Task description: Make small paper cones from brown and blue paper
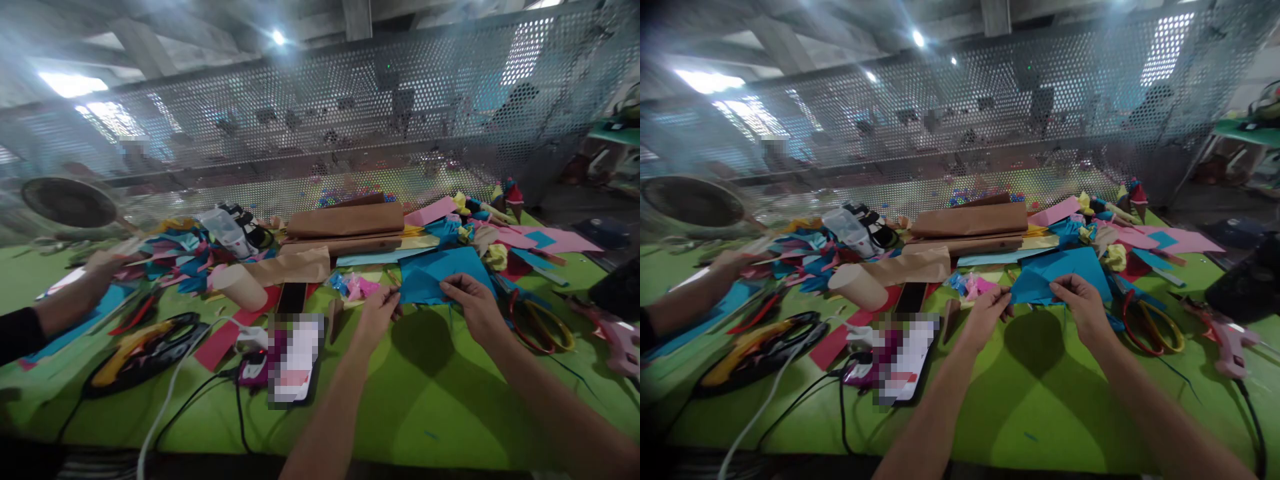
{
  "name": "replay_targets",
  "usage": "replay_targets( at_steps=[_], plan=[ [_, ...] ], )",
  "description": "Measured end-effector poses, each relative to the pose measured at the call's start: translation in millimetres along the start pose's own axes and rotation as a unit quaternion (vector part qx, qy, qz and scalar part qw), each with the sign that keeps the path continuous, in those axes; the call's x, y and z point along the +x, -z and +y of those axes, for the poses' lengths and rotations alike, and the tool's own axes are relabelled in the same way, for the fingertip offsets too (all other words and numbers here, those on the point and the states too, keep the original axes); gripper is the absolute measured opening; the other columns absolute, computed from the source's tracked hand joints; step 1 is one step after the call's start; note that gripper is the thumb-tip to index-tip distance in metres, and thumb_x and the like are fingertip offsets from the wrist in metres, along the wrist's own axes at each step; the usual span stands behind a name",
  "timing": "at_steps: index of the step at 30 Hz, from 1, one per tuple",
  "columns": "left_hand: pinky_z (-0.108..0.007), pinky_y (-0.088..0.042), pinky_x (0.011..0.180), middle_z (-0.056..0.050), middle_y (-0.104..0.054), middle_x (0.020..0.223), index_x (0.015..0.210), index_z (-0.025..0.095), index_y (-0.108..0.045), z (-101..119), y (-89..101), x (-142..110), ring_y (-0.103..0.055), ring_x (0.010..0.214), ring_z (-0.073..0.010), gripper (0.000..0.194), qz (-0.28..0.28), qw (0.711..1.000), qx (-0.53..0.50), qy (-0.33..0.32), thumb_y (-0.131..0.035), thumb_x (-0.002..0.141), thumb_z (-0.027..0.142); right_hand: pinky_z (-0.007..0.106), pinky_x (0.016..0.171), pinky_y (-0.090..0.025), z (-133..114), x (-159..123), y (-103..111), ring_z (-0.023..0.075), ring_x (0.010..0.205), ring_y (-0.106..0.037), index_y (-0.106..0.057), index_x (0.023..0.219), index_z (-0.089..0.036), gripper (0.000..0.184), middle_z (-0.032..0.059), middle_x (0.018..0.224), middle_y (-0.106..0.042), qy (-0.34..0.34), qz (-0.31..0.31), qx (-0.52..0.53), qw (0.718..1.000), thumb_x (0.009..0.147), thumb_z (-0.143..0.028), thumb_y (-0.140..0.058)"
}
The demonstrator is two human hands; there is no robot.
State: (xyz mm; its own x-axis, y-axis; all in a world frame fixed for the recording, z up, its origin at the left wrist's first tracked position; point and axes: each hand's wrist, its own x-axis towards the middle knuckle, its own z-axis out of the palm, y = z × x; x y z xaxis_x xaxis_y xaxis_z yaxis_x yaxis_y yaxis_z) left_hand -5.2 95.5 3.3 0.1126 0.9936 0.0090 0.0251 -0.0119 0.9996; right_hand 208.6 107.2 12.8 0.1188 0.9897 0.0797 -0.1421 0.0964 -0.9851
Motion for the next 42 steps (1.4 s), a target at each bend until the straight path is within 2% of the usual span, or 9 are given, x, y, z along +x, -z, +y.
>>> replay_targets(
  at_steps=[4,8,14,16,21,29,32,36,42],
  plan=[
    [-0.021,-0.039,0.049,0.001,-0.064,0.061,0.093,0.015,-0.066,2.8,-0.1,-0.3,-0.051,0.047,-0.0089,0.023,0.000,1.000,-0.007,0.013,-0.063,0.089,0.038,0.029,0.064,-0.050,0.9,0.4,0.4,0.0147,0.067,-0.057,-0.071,0.076,-0.022,0.036,0.0003,0.074,-0.064,0.004,0.000,0.005,1.000,0.062,-0.049,-0.090],
    [-0.022,-0.043,0.053,-0.003,-0.070,0.072,0.095,0.015,-0.066,3.8,-1.3,-0.3,-0.058,0.055,-0.0106,0.023,0.001,1.000,-0.014,-0.009,-0.066,0.088,0.037,0.028,0.064,-0.050,2.9,2.8,3.9,0.0143,0.068,-0.057,-0.070,0.076,-0.022,0.034,-0.0009,0.073,-0.063,0.004,0.015,0.019,1.000,0.063,-0.047,-0.090],
    [-0.025,-0.047,0.058,-0.003,-0.070,0.070,0.090,0.016,-0.062,-1.9,-0.6,1.3,-0.058,0.054,-0.0119,0.008,-0.010,1.000,-0.007,0.004,-0.059,0.090,0.023,0.029,0.065,-0.051,2.2,4.4,5.5,0.0152,0.069,-0.057,-0.071,0.077,-0.023,0.033,0.0001,0.075,-0.064,0.009,0.023,0.019,1.000,0.064,-0.047,-0.089],
    [-0.028,-0.049,0.066,-0.004,-0.071,0.075,0.088,0.016,-0.063,-1.5,1.6,0.8,-0.063,0.064,-0.0153,0.009,-0.007,1.000,0.022,-0.006,-0.057,0.091,0.022,0.029,0.065,-0.051,1.7,3.9,4.8,0.0153,0.069,-0.057,-0.071,0.076,-0.022,0.034,0.0005,0.075,-0.064,0.008,0.019,0.016,1.000,0.064,-0.048,-0.090],
    [-0.033,-0.045,0.084,-0.006,-0.073,0.093,0.087,0.019,-0.072,3.8,5.0,-0.9,-0.062,0.094,-0.0228,0.018,0.059,0.976,0.179,-0.110,-0.067,0.091,0.036,0.029,0.065,-0.048,8.2,0.8,1.7,0.0148,0.068,-0.057,-0.071,0.077,-0.021,0.033,0.0000,0.073,-0.064,0.020,-0.014,-0.017,1.000,0.067,-0.047,-0.088],
    [-0.026,-0.033,0.062,0.003,-0.053,0.066,0.072,0.016,-0.064,-0.3,1.9,-0.5,-0.047,0.065,-0.0125,0.027,0.048,0.992,0.098,-0.062,-0.069,0.087,0.038,0.030,0.066,-0.046,21.7,-1.3,-0.6,0.0158,0.070,-0.057,-0.071,0.081,-0.020,0.031,0.0009,0.075,-0.066,0.024,-0.064,-0.069,0.995,0.073,-0.048,-0.084],
    [-0.026,-0.036,0.064,0.001,-0.060,0.072,0.080,0.016,-0.069,0.4,2.2,-1.0,-0.052,0.070,-0.0137,0.028,0.036,0.995,0.070,-0.060,-0.068,0.088,0.043,0.030,0.065,-0.046,18.7,-2.2,-1.1,0.0163,0.069,-0.057,-0.071,0.080,-0.021,0.031,0.0007,0.074,-0.065,0.026,-0.069,-0.065,0.995,0.073,-0.048,-0.084],
    [-0.028,-0.045,0.075,-0.005,-0.073,0.097,0.111,0.020,-0.074,2.5,0.6,-2.1,-0.063,0.087,-0.0183,0.031,0.011,0.996,0.033,-0.076,-0.068,0.089,0.042,0.029,0.063,-0.043,15.7,-7.0,-5.9,0.0160,0.067,-0.056,-0.071,0.080,-0.021,0.028,0.0000,0.071,-0.065,0.036,-0.113,-0.100,0.988,0.076,-0.046,-0.081],
    [-0.031,-0.049,0.081,-0.006,-0.076,0.089,0.087,0.017,-0.075,3.6,-1.5,-1.7,-0.068,0.088,-0.0212,0.011,0.039,0.989,0.108,-0.095,-0.070,0.086,0.027,0.031,0.067,-0.043,18.6,-12.6,-10.7,0.0176,0.072,-0.058,-0.072,0.081,-0.021,0.024,0.0008,0.075,-0.068,0.062,-0.140,-0.172,0.973,0.081,-0.044,-0.076]
  ],
)
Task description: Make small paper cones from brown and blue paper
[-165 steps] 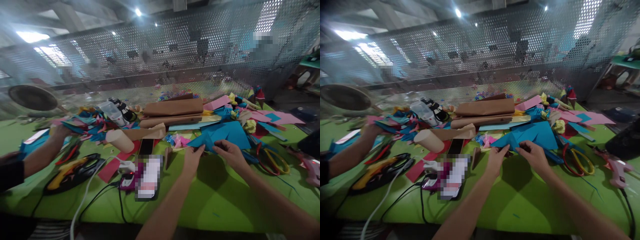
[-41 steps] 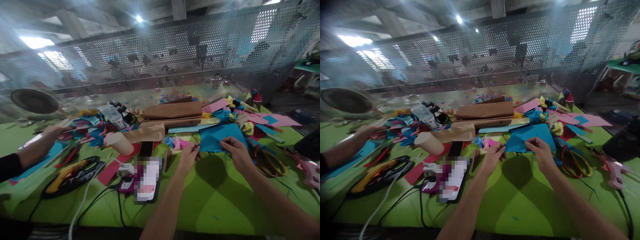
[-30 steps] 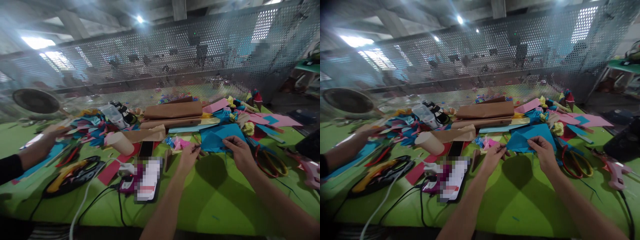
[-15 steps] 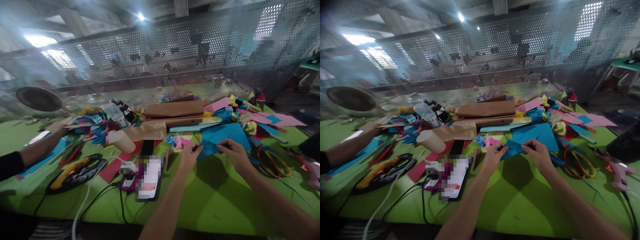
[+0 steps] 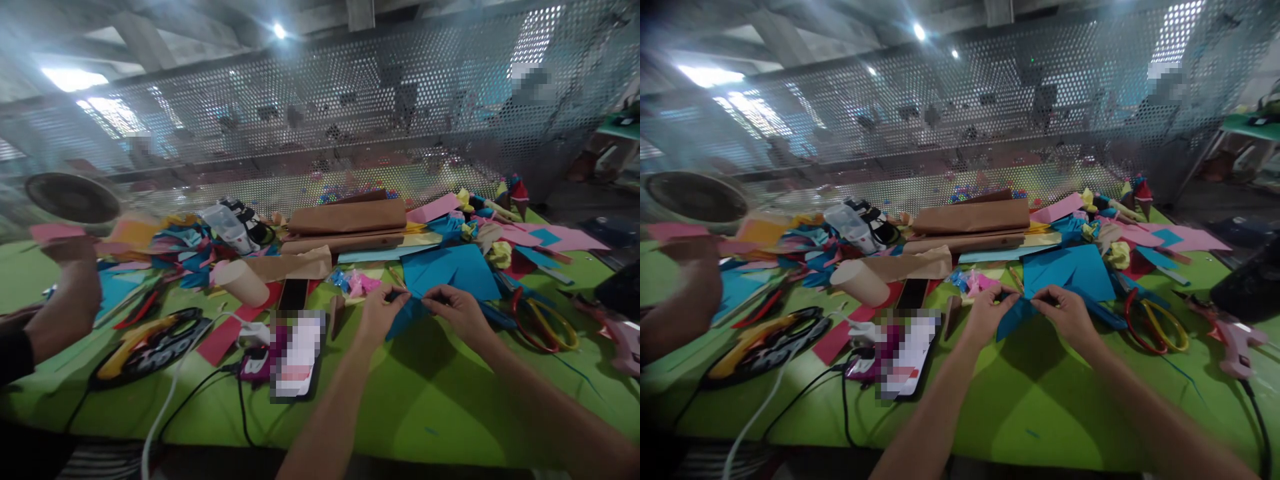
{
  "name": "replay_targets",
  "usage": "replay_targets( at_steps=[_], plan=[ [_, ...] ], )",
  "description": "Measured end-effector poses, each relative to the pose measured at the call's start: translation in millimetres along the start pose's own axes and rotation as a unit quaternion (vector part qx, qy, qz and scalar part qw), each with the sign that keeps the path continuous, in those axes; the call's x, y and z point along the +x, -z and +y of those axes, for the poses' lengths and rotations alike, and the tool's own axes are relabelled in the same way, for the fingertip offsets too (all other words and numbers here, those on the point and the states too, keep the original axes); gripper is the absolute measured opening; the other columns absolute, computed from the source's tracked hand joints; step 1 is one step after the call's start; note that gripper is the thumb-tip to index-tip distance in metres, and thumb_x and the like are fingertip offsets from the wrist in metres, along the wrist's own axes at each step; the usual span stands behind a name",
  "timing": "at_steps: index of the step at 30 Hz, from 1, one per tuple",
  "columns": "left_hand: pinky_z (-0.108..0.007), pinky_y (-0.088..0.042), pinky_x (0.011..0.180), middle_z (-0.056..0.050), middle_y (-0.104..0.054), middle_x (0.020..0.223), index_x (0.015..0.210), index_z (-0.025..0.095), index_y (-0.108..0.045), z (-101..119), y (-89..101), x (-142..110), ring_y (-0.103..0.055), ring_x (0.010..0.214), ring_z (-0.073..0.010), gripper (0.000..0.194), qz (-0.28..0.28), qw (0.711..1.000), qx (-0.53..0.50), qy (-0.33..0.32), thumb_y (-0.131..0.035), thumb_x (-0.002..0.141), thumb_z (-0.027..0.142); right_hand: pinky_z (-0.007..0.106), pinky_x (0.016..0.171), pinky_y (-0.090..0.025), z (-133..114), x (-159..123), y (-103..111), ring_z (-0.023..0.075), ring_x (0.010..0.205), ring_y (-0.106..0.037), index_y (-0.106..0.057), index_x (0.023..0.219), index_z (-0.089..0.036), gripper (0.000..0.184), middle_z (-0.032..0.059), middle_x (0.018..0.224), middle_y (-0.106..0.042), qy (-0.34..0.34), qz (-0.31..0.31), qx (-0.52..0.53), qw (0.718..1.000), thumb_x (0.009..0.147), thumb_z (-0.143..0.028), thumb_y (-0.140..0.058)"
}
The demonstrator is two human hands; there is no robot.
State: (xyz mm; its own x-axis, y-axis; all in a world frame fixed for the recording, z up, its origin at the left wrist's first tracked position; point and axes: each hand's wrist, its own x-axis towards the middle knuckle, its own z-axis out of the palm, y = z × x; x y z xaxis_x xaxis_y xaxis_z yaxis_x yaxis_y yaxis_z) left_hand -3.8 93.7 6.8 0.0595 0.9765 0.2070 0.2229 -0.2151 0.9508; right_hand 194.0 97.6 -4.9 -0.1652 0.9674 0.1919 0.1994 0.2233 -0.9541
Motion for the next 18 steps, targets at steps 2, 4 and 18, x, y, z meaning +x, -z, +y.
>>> replay_targets(
  at_steps=[2,4,18],
  plan=[
    [-0.032,-0.049,0.080,-0.006,-0.076,0.090,0.087,0.017,-0.075,0.4,0.0,-0.3,-0.068,0.088,-0.0216,0.009,0.004,0.999,0.028,-0.017,-0.070,0.087,0.025,0.031,0.068,-0.043,-0.1,-0.8,0.0,0.0181,0.072,-0.058,-0.072,0.082,-0.021,0.023,0.0009,0.076,-0.069,0.004,0.000,-0.020,1.000,0.082,-0.044,-0.074],
    [-0.032,-0.049,0.081,-0.006,-0.076,0.091,0.087,0.018,-0.075,0.8,0.0,-1.1,-0.068,0.090,-0.0217,0.006,0.000,0.997,0.064,-0.052,-0.071,0.087,0.023,0.030,0.068,-0.043,-0.9,-1.4,0.8,0.0186,0.074,-0.059,-0.072,0.083,-0.022,0.022,0.0011,0.077,-0.070,0.009,0.000,-0.037,0.999,0.084,-0.043,-0.072],
    [-0.031,-0.048,0.081,-0.003,-0.075,0.088,0.087,0.021,-0.076,1.2,-0.1,-2.5,-0.067,0.089,-0.0206,0.005,-0.009,0.987,0.119,-0.107,-0.071,0.088,0.020,0.029,0.065,-0.044,5.6,1.5,6.5,0.0167,0.069,-0.058,-0.073,0.086,-0.021,0.024,0.0005,0.073,-0.067,0.002,-0.012,-0.035,0.999,0.086,-0.045,-0.070]
  ],
)
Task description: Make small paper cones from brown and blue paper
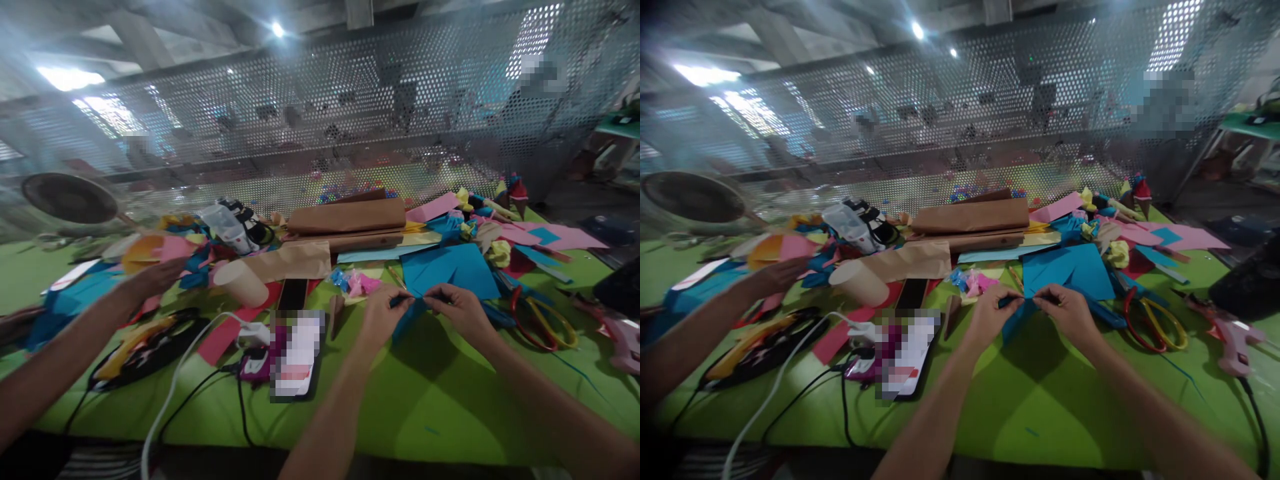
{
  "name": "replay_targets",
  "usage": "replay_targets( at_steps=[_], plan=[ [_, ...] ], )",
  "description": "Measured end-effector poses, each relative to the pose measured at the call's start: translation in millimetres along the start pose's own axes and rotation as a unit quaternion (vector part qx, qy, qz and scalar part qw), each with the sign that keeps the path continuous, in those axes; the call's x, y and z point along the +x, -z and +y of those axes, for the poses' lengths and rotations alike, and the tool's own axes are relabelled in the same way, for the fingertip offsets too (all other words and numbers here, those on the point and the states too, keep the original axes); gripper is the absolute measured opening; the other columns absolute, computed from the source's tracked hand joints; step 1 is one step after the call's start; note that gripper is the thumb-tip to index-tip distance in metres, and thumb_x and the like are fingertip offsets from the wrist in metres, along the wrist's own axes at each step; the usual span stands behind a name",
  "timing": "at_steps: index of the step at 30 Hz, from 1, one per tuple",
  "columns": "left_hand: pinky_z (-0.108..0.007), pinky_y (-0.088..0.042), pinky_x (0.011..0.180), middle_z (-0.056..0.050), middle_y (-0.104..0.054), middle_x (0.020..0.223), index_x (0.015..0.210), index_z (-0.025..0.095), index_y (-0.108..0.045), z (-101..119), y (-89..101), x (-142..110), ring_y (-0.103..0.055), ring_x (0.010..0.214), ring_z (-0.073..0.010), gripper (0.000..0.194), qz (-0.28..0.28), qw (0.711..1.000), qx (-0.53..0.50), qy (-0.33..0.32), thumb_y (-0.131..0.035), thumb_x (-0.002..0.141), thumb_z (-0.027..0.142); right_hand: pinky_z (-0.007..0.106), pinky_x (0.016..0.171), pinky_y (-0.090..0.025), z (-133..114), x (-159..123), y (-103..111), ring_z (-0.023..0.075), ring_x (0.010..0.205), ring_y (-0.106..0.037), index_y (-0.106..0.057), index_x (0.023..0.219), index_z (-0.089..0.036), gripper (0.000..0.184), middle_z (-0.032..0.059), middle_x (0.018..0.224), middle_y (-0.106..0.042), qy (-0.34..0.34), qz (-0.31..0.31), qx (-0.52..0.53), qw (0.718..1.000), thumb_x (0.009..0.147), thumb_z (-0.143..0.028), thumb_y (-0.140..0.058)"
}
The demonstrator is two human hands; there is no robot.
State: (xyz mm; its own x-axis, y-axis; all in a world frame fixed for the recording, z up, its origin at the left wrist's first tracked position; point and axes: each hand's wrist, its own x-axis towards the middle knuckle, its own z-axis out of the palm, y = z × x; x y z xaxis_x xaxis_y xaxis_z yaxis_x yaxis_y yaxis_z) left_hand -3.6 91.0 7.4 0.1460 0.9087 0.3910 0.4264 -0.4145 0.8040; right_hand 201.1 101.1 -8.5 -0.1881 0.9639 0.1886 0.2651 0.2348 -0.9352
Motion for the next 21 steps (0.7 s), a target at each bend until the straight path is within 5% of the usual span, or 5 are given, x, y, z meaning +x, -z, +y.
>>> replay_targets(
  at_steps=[21],
  plan=[
    [-0.030,-0.049,0.077,-0.005,-0.076,0.088,0.087,0.019,-0.076,-2.9,-2.0,-0.4,-0.068,0.087,-0.0217,0.009,-0.039,0.997,-0.043,0.057,-0.069,0.088,0.025,0.029,0.061,-0.049,-7.2,1.8,3.1,0.0170,0.066,-0.060,-0.072,0.087,-0.019,0.040,0.0037,0.076,-0.068,-0.009,0.030,0.028,0.999,0.083,-0.059,-0.070]
  ],
)
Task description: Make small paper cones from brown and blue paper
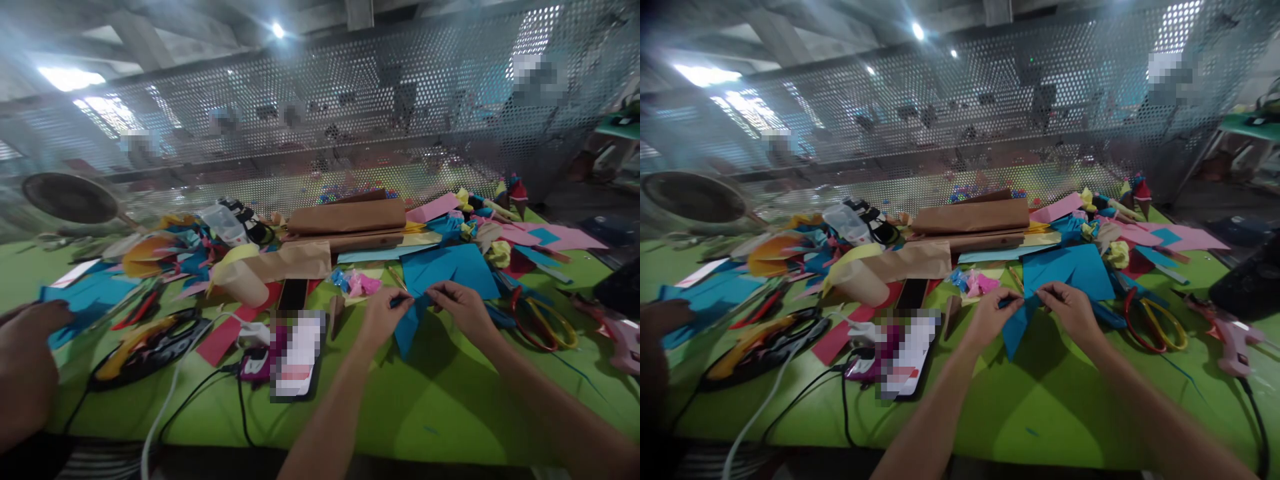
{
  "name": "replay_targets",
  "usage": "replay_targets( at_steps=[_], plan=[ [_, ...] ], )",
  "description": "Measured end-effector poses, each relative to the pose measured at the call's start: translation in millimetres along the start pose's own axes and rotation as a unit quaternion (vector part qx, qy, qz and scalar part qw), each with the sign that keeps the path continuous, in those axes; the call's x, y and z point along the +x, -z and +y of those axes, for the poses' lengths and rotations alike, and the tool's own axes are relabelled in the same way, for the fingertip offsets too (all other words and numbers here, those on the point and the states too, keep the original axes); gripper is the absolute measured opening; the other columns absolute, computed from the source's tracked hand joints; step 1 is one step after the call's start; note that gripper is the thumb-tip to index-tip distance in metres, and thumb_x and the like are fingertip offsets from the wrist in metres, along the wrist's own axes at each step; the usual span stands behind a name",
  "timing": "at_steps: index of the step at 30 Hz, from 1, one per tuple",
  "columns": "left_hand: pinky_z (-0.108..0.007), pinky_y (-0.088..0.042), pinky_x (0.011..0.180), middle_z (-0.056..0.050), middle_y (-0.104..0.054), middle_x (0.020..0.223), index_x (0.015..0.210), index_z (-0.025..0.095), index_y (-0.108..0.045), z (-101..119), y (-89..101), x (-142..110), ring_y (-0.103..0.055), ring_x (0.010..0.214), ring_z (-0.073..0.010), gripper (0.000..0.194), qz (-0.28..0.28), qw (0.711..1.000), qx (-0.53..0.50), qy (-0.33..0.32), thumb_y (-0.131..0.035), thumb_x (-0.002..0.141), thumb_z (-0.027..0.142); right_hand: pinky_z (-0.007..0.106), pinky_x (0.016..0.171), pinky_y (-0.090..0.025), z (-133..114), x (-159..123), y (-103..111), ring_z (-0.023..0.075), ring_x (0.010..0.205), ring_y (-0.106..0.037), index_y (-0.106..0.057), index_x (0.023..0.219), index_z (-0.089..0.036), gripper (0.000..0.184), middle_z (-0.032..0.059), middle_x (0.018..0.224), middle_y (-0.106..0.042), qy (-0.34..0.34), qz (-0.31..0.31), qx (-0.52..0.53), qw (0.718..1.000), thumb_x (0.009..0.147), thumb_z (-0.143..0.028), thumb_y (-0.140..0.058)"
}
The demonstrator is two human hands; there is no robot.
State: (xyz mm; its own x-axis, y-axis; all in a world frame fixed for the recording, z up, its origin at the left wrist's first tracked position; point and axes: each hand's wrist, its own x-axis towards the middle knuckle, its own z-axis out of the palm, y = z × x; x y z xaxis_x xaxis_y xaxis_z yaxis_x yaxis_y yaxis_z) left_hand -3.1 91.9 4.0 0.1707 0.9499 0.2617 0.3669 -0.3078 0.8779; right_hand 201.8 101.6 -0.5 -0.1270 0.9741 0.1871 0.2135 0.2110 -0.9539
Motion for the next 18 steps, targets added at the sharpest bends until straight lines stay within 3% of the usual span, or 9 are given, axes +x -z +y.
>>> replay_targets(
  at_steps=[5,11,15,18],
  plan=[
    [-0.030,-0.048,0.075,-0.005,-0.075,0.086,0.085,0.018,-0.075,2.2,-0.1,0.0,-0.067,0.084,-0.0212,0.012,-0.009,1.000,-0.016,0.013,-0.068,0.088,0.028,0.029,0.062,-0.048,-5.1,0.7,-0.1,0.0161,0.065,-0.058,-0.067,0.077,-0.020,0.040,0.0016,0.070,-0.064,0.004,0.014,0.006,1.000,0.082,-0.059,-0.070],
    [-0.029,-0.047,0.076,-0.004,-0.074,0.086,0.085,0.018,-0.073,2.2,-0.5,0.0,-0.066,0.085,-0.0205,0.010,-0.004,1.000,-0.018,0.011,-0.066,0.088,0.025,0.029,0.065,-0.047,-1.6,-2.0,-3.0,0.0167,0.072,-0.058,-0.070,0.091,-0.021,0.035,0.0017,0.080,-0.067,0.006,-0.009,0.006,1.000,0.085,-0.056,-0.069],
    [-0.028,-0.046,0.074,-0.003,-0.073,0.084,0.085,0.019,-0.073,3.4,-1.0,-1.0,-0.065,0.082,-0.0196,0.012,-0.026,1.000,-0.014,0.008,-0.065,0.089,0.027,0.029,0.064,-0.042,-0.2,-3.0,-2.7,0.0165,0.069,-0.055,-0.068,0.078,-0.021,0.032,-0.0003,0.070,-0.062,0.014,-0.016,-0.038,0.999,0.086,-0.052,-0.069],
    [-0.027,-0.044,0.071,-0.002,-0.071,0.082,0.085,0.019,-0.073,4.8,-1.3,-1.9,-0.063,0.079,-0.0183,0.013,-0.037,0.999,-0.011,0.004,-0.064,0.089,0.028,0.029,0.065,-0.043,-0.3,-2.8,-3.4,0.0164,0.069,-0.054,-0.069,0.079,-0.021,0.031,0.0000,0.072,-0.062,0.012,-0.010,-0.016,1.000,0.085,-0.052,-0.069]
  ],
)
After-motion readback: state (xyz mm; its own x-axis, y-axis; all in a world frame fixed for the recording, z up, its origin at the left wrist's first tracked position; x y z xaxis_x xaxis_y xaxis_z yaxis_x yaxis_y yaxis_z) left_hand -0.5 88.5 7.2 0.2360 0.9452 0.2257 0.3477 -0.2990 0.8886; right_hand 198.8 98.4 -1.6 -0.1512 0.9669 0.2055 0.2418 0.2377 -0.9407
